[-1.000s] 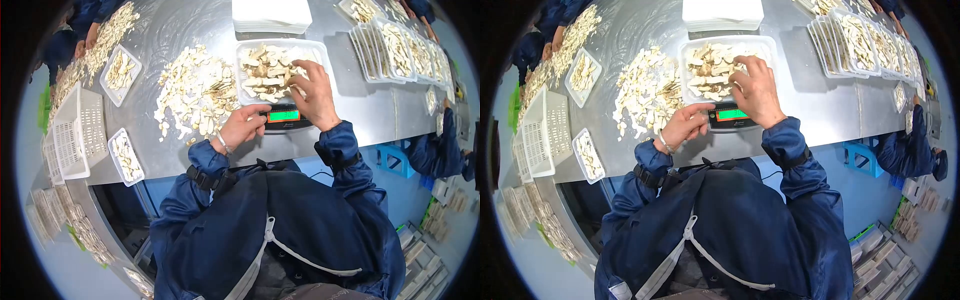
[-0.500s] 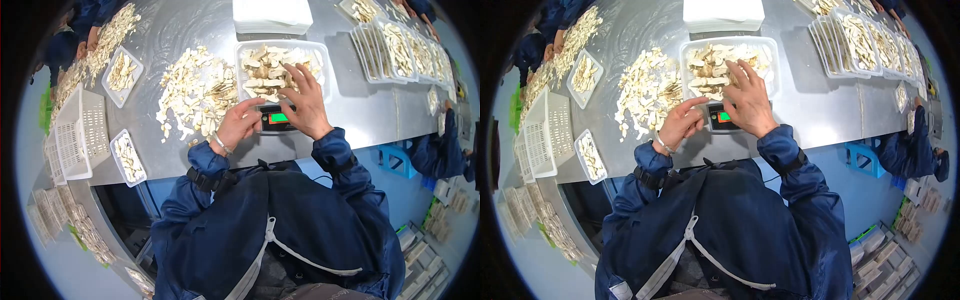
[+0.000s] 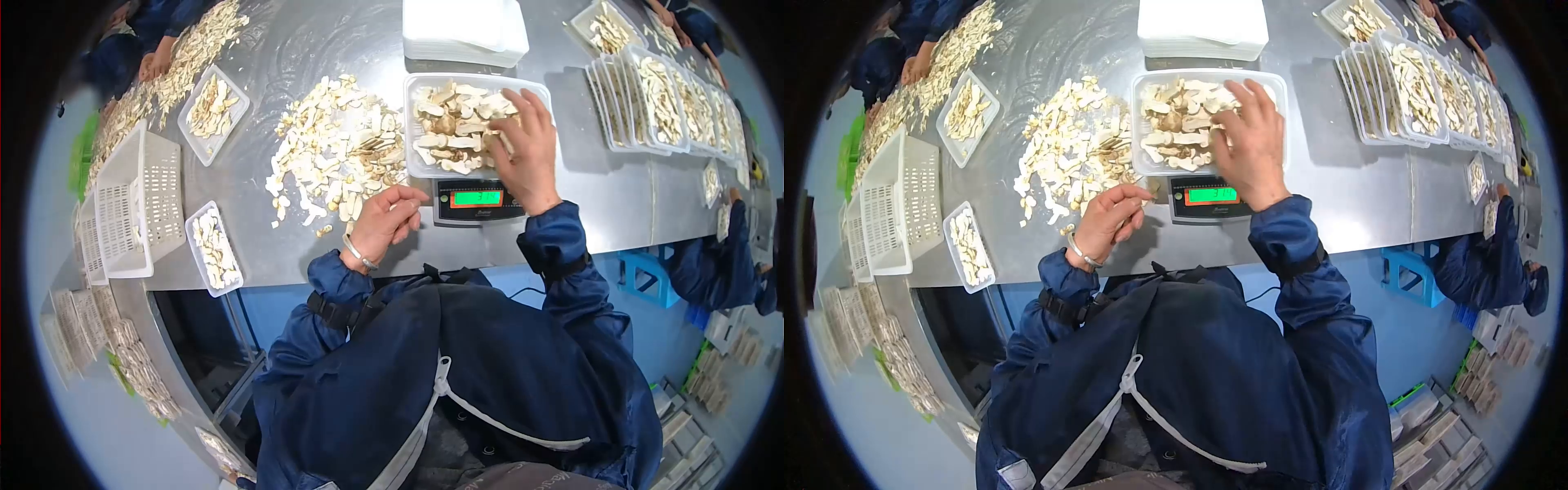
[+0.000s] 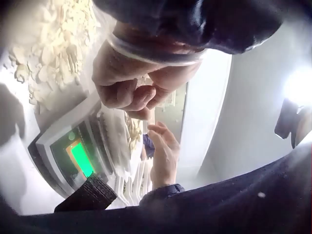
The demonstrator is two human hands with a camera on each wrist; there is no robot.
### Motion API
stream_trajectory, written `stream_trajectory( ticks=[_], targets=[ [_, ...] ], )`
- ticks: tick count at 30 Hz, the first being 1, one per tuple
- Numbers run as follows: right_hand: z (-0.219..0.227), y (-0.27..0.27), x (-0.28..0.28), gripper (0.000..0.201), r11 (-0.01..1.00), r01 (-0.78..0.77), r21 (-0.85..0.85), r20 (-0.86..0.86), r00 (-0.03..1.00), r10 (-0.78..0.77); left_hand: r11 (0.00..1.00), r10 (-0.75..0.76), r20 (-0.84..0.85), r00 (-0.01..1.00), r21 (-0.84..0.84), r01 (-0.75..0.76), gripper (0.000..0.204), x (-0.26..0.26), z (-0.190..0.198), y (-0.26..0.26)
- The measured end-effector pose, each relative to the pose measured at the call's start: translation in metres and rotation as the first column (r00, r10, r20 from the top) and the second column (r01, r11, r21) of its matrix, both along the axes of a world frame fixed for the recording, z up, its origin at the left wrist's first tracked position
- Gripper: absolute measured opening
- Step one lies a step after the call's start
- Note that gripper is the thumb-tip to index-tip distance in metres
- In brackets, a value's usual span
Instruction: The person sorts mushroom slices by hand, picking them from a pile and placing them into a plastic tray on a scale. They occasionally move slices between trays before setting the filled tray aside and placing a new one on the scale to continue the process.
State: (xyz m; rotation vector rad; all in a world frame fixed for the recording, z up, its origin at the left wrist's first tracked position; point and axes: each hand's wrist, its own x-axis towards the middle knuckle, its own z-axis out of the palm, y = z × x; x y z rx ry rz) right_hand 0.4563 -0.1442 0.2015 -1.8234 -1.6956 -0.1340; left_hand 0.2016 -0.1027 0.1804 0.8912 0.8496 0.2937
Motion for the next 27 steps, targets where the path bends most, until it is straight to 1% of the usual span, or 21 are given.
stream_trajectory(
  ticks=[3, 7, 10, 13, 15, 18, 19, 22, 25, 27],
  targets=[
    [0.005, -0.001, 0.009, 0.013, 0.995, 0.102, 0.001, 0.064, 0.993, -0.102, 1.000, -0.008, -0.003, 1.000, -0.008, 0.008, 0.019, -0.012, 0.002, 0.002],
    [0.008, 0.007, -0.005, 0.016, 0.998, 0.065, 0.020, 0.063, 0.996, -0.066, 0.998, -0.060, 0.037, 0.998, -0.016, 0.061, 0.020, -0.024, -0.001, 0.008],
    [0.007, 0.020, -0.019, 0.018, 0.997, 0.078, -0.006, 0.059, 0.995, -0.077, 0.995, -0.095, 0.066, 0.993, -0.012, 0.096, 0.020, -0.033, 0.000, 0.010],
    [-0.003, 0.031, -0.026, 0.022, 0.992, 0.119, -0.044, 0.094, 0.989, -0.115, 0.990, -0.138, 0.047, 0.989, 0.017, 0.138, 0.020, -0.047, 0.006, 0.014],
    [-0.007, 0.037, -0.030, 0.025, 0.985, 0.150, -0.085, 0.136, 0.981, -0.138, 0.990, -0.138, 0.043, 0.990, 0.012, 0.137, 0.020, -0.058, 0.008, 0.017],
    [-0.008, 0.048, -0.035, 0.023, 0.989, 0.137, -0.047, 0.103, 0.986, -0.132, 0.991, -0.134, 0.064, 0.989, 0.017, 0.133, 0.020, -0.069, 0.006, 0.021],
    [-0.009, 0.053, -0.035, 0.023, 0.989, 0.140, -0.058, 0.121, 0.984, -0.132, 0.991, -0.134, 0.075, 0.988, 0.014, 0.133, 0.020, -0.072, 0.004, 0.021],
    [-0.018, 0.058, -0.029, 0.023, 0.969, 0.220, -0.113, 0.185, 0.963, -0.197, 0.990, -0.138, 0.082, 0.987, 0.003, 0.139, 0.020, -0.076, 0.004, 0.022],
    [-0.014, 0.054, -0.027, 0.022, 0.961, 0.257, -0.100, 0.181, 0.955, -0.236, 0.991, -0.136, 0.105, 0.985, -0.005, 0.137, 0.020, -0.080, -0.001, 0.025],
    [-0.010, 0.061, -0.031, 0.022, 0.976, 0.196, -0.091, 0.157, 0.971, -0.181, 0.993, -0.116, 0.123, 0.986, -0.016, 0.119, 0.019, -0.079, -0.001, 0.027]
  ],
)
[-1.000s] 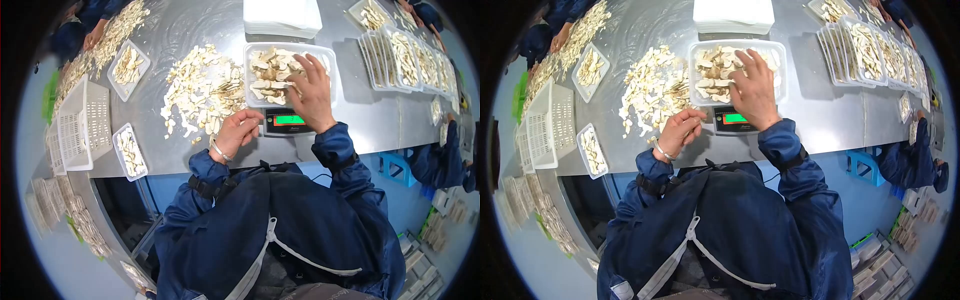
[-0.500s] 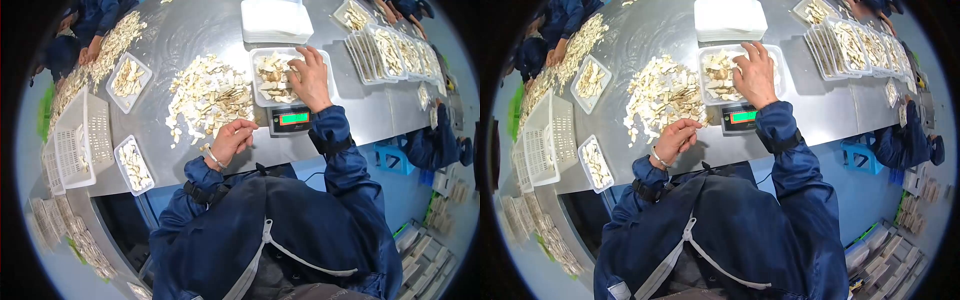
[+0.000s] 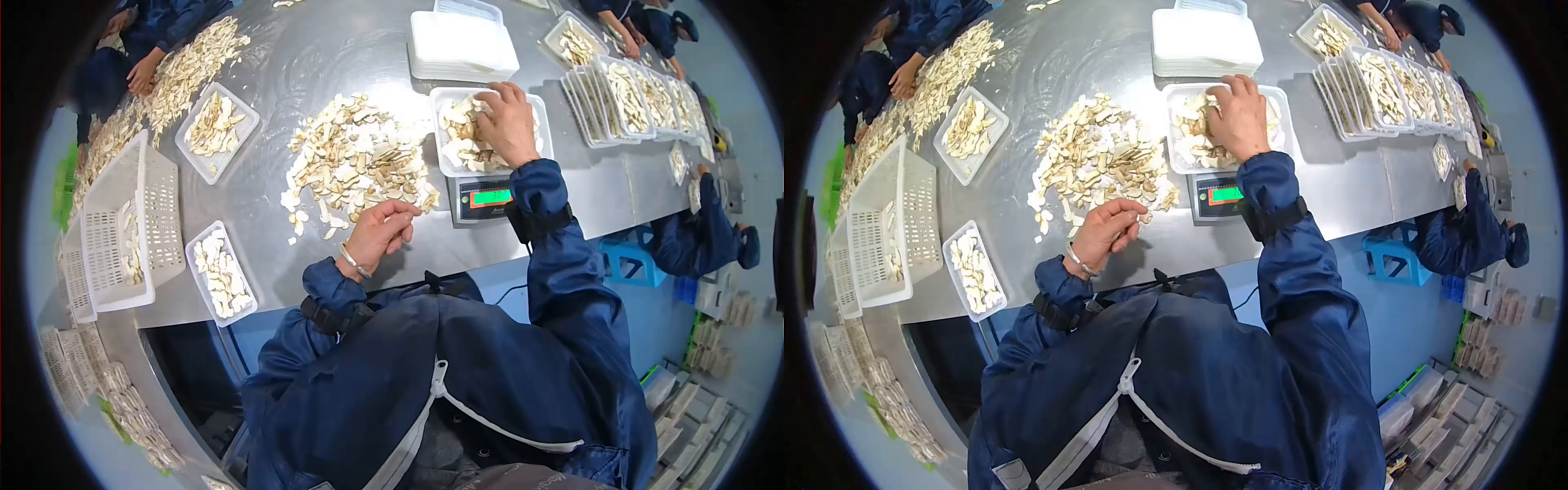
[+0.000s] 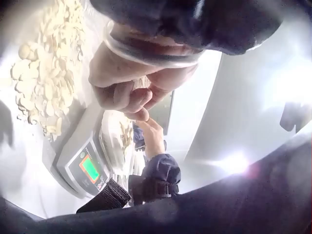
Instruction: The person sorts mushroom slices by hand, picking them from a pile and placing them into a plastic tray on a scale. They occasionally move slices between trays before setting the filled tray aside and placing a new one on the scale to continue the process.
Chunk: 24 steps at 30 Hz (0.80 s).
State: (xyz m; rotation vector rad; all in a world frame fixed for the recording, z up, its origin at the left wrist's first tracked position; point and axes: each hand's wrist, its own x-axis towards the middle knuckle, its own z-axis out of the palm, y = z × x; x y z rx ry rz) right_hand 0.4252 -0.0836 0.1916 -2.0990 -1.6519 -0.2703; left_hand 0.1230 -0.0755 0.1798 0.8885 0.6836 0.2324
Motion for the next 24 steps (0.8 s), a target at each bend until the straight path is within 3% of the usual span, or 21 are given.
stream_trajectory(
  ticks=[7, 17, 24],
  targets=[
    [0.017, -0.007, 0.013, 0.007, 0.997, -0.052, 0.054, -0.012, 0.999, 0.053, 0.999, 0.048, 0.021, 0.999, 0.010, -0.048, 0.019, 0.008, -0.007, 0.005],
    [-0.001, -0.074, 0.062, 0.018, 0.988, 0.154, 0.005, -0.049, 0.987, -0.154, 1.000, -0.017, -0.032, 0.999, 0.016, 0.018, 0.020, 0.039, -0.005, 0.012],
    [0.000, -0.042, 0.041, 0.030, 0.998, -0.052, 0.022, -0.105, 0.993, 0.054, 0.999, -0.048, -0.034, 0.998, 0.008, 0.049, 0.020, 0.060, -0.004, 0.005]
  ],
)
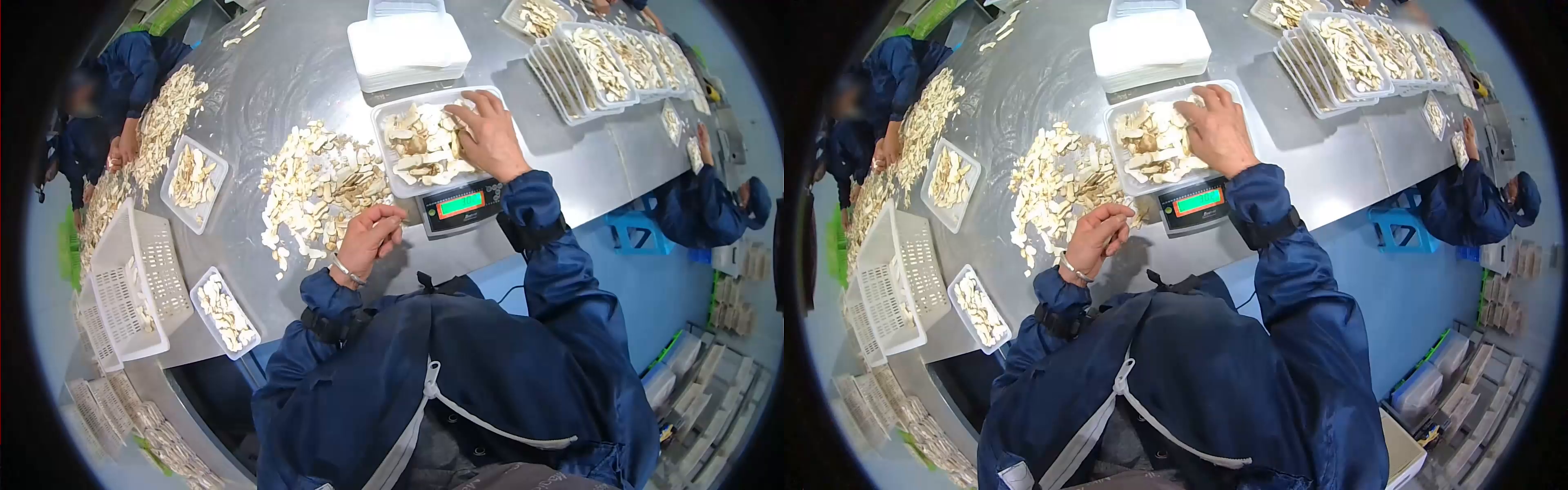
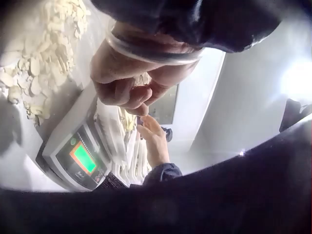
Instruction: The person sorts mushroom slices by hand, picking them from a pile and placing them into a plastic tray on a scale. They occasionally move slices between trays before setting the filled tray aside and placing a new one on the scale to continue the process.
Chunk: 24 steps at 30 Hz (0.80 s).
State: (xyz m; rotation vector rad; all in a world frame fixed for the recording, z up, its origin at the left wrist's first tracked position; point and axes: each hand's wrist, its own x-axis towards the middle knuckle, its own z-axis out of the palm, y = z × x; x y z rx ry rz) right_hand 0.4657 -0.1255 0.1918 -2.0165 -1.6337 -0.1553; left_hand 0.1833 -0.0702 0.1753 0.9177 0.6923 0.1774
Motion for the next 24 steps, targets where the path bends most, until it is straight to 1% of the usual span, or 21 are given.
stream_trajectory(
  ticks=[3, 4, 7, 8, 9, 11, 14, 17, 18, 21, 24],
  targets=[
    [-0.006, 0.010, 0.003, 0.029, 0.998, -0.048, -0.034, 0.075, 0.996, 0.050, 1.000, 0.018, -0.019, 1.000, 0.000, -0.018, 0.019, 0.005, 0.001, -0.001],
    [-0.010, 0.013, 0.007, 0.022, 0.998, -0.065, 0.015, 0.062, 0.996, 0.064, 1.000, 0.026, -0.024, 0.999, 0.001, -0.026, 0.019, 0.006, 0.001, -0.002],
    [-0.006, 0.002, 0.026, 0.014, 0.994, -0.106, 0.011, 0.029, 0.994, 0.105, 0.998, 0.060, -0.028, 0.998, 0.001, -0.060, 0.020, 0.007, 0.001, -0.002],
    [-0.007, -0.003, 0.035, 0.011, 0.996, -0.083, 0.010, 0.043, 0.996, 0.083, 0.997, 0.073, -0.027, 0.997, -0.002, -0.073, 0.020, 0.008, 0.001, -0.002],
    [-0.004, -0.009, 0.040, 0.011, 0.999, -0.037, -0.030, 0.058, 0.998, 0.038, 0.996, 0.084, -0.030, 0.996, -0.004, -0.084, 0.020, 0.010, 0.000, -0.003],
    [-0.001, -0.014, 0.047, 0.013, 0.999, -0.015, -0.031, 0.018, 1.000, 0.015, 0.995, 0.098, -0.043, 0.994, -0.005, -0.098, 0.020, 0.012, 0.001, -0.003],
    [0.007, -0.007, 0.036, 0.018, 0.997, -0.075, 0.012, -0.015, 0.997, 0.075, 0.994, 0.107, -0.031, 0.994, -0.008, -0.107, 0.020, 0.014, 0.003, -0.004],
    [0.008, 0.005, 0.021, 0.022, 0.995, -0.102, 0.017, -0.041, 0.994, 0.102, 0.993, 0.118, -0.023, 0.993, 0.006, -0.118, 0.020, 0.015, 0.003, -0.004],
    [0.008, 0.007, 0.018, 0.022, 0.995, -0.098, -0.013, -0.058, 0.994, 0.097, 0.992, 0.122, -0.027, 0.992, 0.013, -0.122, 0.020, 0.014, 0.003, -0.005],
    [0.005, 0.012, 0.016, 0.019, 0.996, -0.071, -0.045, 0.015, 0.997, 0.072, 0.989, 0.147, -0.018, 0.989, -0.013, -0.147, 0.020, 0.009, 0.002, -0.007],
    [-0.004, 0.014, 0.023, 0.017, 0.992, -0.088, -0.090, 0.068, 0.993, 0.094, 0.987, 0.157, -0.025, 0.987, -0.021, -0.157, 0.020, 0.001, -0.002, -0.008]
  ],
)
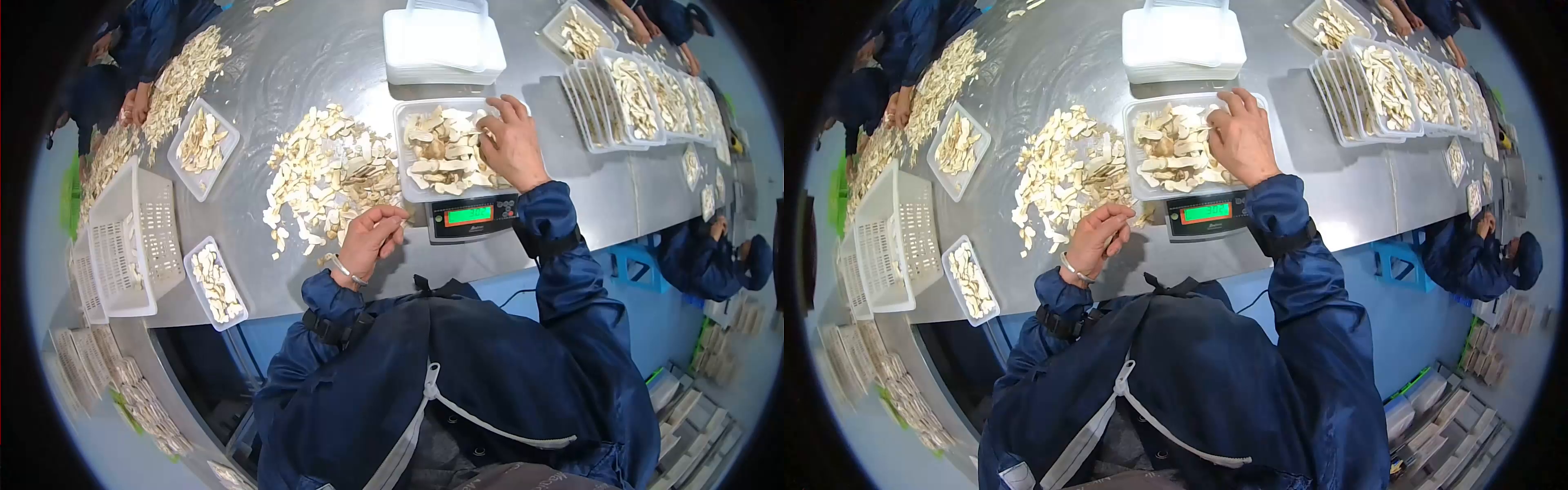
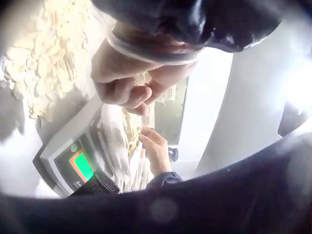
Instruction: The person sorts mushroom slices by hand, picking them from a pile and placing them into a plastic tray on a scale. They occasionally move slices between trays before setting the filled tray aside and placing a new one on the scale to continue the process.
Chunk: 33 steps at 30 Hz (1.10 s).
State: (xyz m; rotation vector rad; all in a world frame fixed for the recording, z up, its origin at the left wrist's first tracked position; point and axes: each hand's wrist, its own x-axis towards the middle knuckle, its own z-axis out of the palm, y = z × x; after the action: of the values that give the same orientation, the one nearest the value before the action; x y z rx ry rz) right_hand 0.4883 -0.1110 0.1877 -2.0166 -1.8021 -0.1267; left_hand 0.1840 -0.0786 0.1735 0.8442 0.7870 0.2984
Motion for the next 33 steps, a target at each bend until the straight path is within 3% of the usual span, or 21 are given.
stream_trajectory(
  ticks=[3, 6, 10, 11, 12, 13, 14, 15, 16, 19, 20, 23, 27, 28, 30, 31, 33],
  targets=[
    [-0.007, 0.004, 0.003, 0.012, 0.998, -0.042, 0.055, 0.016, 0.999, 0.041, 0.999, 0.032, 0.004, 0.999, -0.001, -0.032, 0.018, -0.004, 0.000, -0.001],
    [0.002, 0.005, 0.002, 0.010, 0.976, -0.014, 0.218, -0.038, 0.999, 0.023, 1.000, 0.008, 0.036, 0.999, 0.026, -0.009, 0.020, -0.004, -0.001, 0.002],
    [0.046, -0.015, -0.025, 0.011, 0.987, 0.066, 0.143, -0.274, 0.961, -0.025, 0.998, -0.064, 0.086, 0.994, 0.003, 0.064, 0.032, 0.002, 0.002, 0.002],
    [0.053, -0.020, -0.042, 0.013, 0.992, 0.074, 0.101, -0.433, 0.901, -0.023, 0.994, -0.063, 0.213, 0.975, -0.072, 0.080, 0.036, 0.002, -0.013, 0.002],
    [0.061, -0.025, -0.064, 0.014, 1.000, 0.013, 0.024, -0.534, 0.845, 0.002, 0.989, -0.068, 0.207, 0.976, -0.112, 0.092, 0.046, 0.004, -0.009, 0.001],
    [0.066, -0.029, -0.084, 0.016, 0.997, -0.059, -0.046, -0.627, 0.779, 0.017, 0.954, -0.039, 0.327, 0.944, -0.268, 0.132, 0.057, 0.006, -0.019, 0.001],
    [0.068, -0.031, -0.100, 0.019, 0.987, -0.159, -0.027, -0.598, 0.794, 0.112, 0.945, 0.055, 0.205, 0.977, -0.326, 0.015, 0.060, 0.011, 0.006, -0.005],
    [0.070, -0.031, -0.114, 0.021, 0.966, -0.257, -0.009, -0.563, 0.800, 0.207, 0.934, 0.050, 0.253, 0.966, -0.355, 0.045, 0.057, 0.008, 0.010, -0.006],
    [0.074, -0.032, -0.126, 0.020, 0.965, -0.259, -0.048, -0.614, 0.769, 0.176, 0.921, 0.045, 0.306, 0.951, -0.382, 0.079, 0.054, 0.004, 0.011, -0.005],
    [0.065, -0.036, -0.127, 0.020, 0.985, -0.108, 0.131, -0.347, 0.926, 0.147, 0.941, -0.036, 0.322, 0.946, -0.307, 0.140, 0.040, -0.020, -0.015, 0.003],
    [0.066, -0.040, -0.121, 0.021, 0.993, -0.079, 0.083, -0.375, 0.921, 0.105, 0.953, -0.074, 0.296, 0.952, -0.261, 0.156, 0.035, -0.030, -0.028, 0.006],
    [0.058, -0.051, -0.100, 0.019, 1.000, -0.008, -0.005, -0.434, 0.901, 0.004, 0.977, 0.076, 0.208, 0.975, -0.212, -0.031, 0.021, -0.067, -0.033, 0.008],
    [0.053, -0.058, -0.101, 0.019, 0.995, 0.037, -0.093, -0.507, 0.858, -0.079, 0.943, 0.269, 0.127, 0.955, -0.237, -0.234, 0.020, -0.126, -0.050, 0.010],
    [0.053, -0.058, -0.103, 0.019, 0.994, 0.047, -0.096, -0.508, 0.857, -0.090, 0.956, 0.287, 0.034, 0.957, -0.077, -0.284, 0.020, -0.143, -0.068, 0.010],
    [0.056, -0.060, -0.104, 0.019, 0.993, 0.059, -0.107, -0.525, 0.844, -0.107, 0.899, 0.429, 0.013, 0.903, -0.097, -0.426, 0.020, -0.173, -0.081, 0.010],
    [0.053, -0.060, -0.100, 0.020, 0.996, 0.056, -0.075, -0.522, 0.848, -0.087, 0.814, 0.539, 0.047, 0.841, -0.286, -0.506, 0.019, -0.187, -0.081, 0.011],
    [0.060, -0.058, -0.101, 0.021, 0.996, 0.072, -0.054, -0.494, 0.865, -0.089, 0.834, 0.526, 0.032, 0.850, -0.213, -0.509, 0.023, -0.210, -0.077, 0.016]
  ],
)
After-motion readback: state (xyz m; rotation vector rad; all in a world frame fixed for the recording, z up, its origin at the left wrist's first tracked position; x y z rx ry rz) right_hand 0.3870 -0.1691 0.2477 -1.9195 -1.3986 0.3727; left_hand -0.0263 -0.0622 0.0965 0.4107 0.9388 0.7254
